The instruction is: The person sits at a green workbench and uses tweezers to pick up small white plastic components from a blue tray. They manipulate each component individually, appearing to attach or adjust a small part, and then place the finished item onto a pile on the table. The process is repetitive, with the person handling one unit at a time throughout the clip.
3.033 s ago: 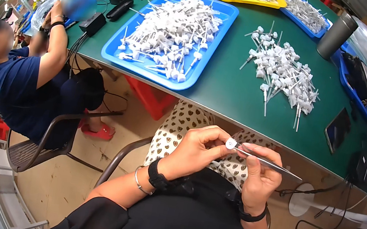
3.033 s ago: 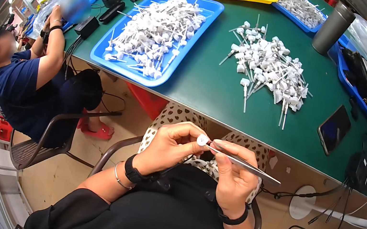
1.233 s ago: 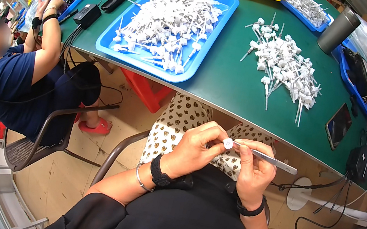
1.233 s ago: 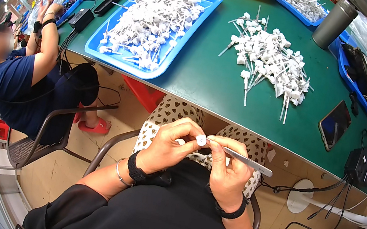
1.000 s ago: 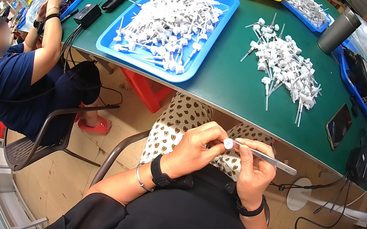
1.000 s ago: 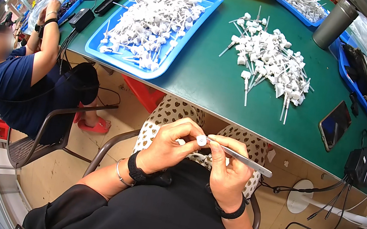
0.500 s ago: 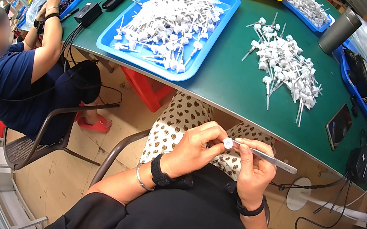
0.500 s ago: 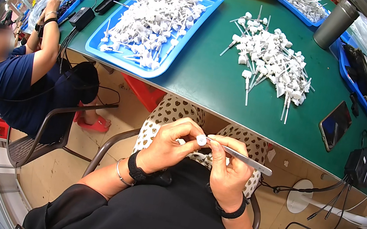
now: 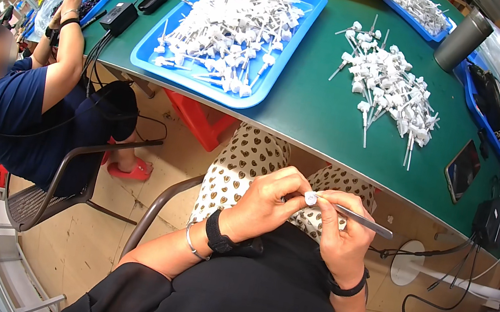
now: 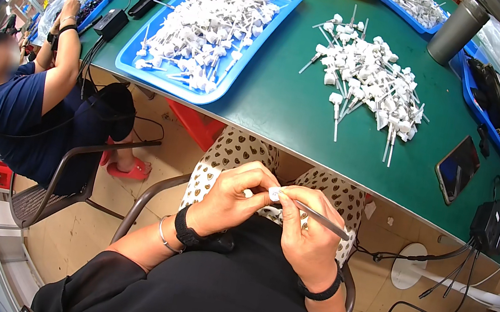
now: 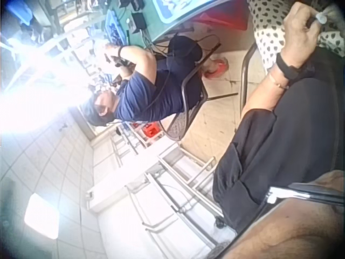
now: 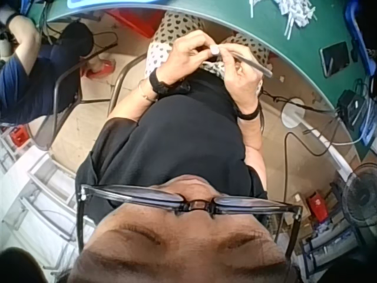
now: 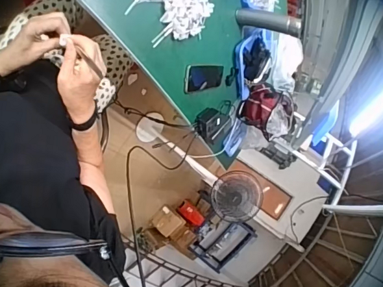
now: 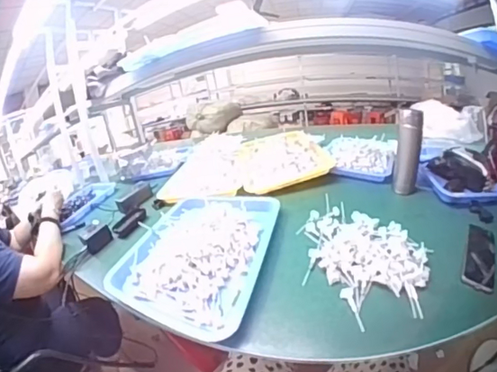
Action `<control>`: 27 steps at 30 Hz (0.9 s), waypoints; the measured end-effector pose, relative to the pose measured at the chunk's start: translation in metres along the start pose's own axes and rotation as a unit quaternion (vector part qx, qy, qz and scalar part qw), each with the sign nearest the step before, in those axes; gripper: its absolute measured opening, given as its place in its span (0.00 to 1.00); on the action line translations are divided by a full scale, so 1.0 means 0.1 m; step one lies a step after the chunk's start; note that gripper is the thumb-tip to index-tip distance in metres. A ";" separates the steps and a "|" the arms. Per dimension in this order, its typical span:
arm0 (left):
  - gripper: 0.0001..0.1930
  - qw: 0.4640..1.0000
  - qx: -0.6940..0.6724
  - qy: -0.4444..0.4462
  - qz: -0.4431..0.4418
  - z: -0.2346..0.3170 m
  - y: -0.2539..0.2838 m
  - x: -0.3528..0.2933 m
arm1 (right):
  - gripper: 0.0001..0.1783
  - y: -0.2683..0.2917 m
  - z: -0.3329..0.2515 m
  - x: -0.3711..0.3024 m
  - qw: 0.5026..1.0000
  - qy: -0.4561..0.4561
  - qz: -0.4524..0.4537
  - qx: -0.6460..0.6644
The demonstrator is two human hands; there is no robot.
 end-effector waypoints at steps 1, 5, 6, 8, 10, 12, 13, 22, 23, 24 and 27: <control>0.05 1.000 0.003 -0.001 0.000 0.00 0.00 0.00 | 0.04 0.01 0.00 0.01 1.000 0.006 -0.010 -0.006; 0.05 1.000 0.002 0.007 -0.001 -0.01 0.01 0.02 | 0.05 -0.01 0.05 -0.04 0.999 -0.022 0.020 0.031; 0.05 1.000 -0.001 0.013 -0.002 -0.02 0.01 0.03 | 0.05 -0.03 0.07 -0.07 0.997 -0.043 0.045 0.055; 0.05 0.999 -0.027 0.024 -0.007 -0.03 0.02 0.04 | 0.06 -0.08 0.08 -0.12 0.979 -0.095 0.112 0.143; 0.05 0.998 -0.046 0.031 -0.010 -0.04 0.02 0.04 | 0.06 -0.10 0.10 -0.14 0.968 -0.113 0.136 0.179; 0.05 0.998 -0.059 0.034 -0.012 -0.05 0.02 0.03 | 0.06 -0.10 0.11 -0.14 0.975 -0.097 0.117 0.164; 0.05 0.998 -0.053 0.033 -0.012 -0.05 0.02 0.03 | 0.06 -0.10 0.11 -0.14 0.977 -0.090 0.113 0.155; 0.04 0.999 -0.052 -0.005 0.002 -0.02 0.00 0.03 | 0.04 -0.11 0.11 -0.15 0.982 -0.077 0.105 0.138; 0.04 0.999 -0.049 -0.003 0.003 -0.01 0.00 0.03 | 0.04 -0.11 0.12 -0.15 0.983 -0.076 0.104 0.134; 0.04 0.999 -0.045 -0.001 0.003 -0.01 0.00 0.03 | 0.04 -0.11 0.13 -0.15 0.983 -0.075 0.104 0.130; 0.04 0.999 -0.046 0.001 0.000 -0.02 0.01 0.02 | 0.05 -0.12 0.13 -0.15 0.981 -0.077 0.114 0.140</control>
Point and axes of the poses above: each hand's wrist, its own x-axis towards the middle knuckle, its own y-axis out of the back of the hand, z = x × y, the point moved 3 cm from there along x, towards the middle knuckle, and after that the axes turned 15 degrees about y, right-handed, at the moved point
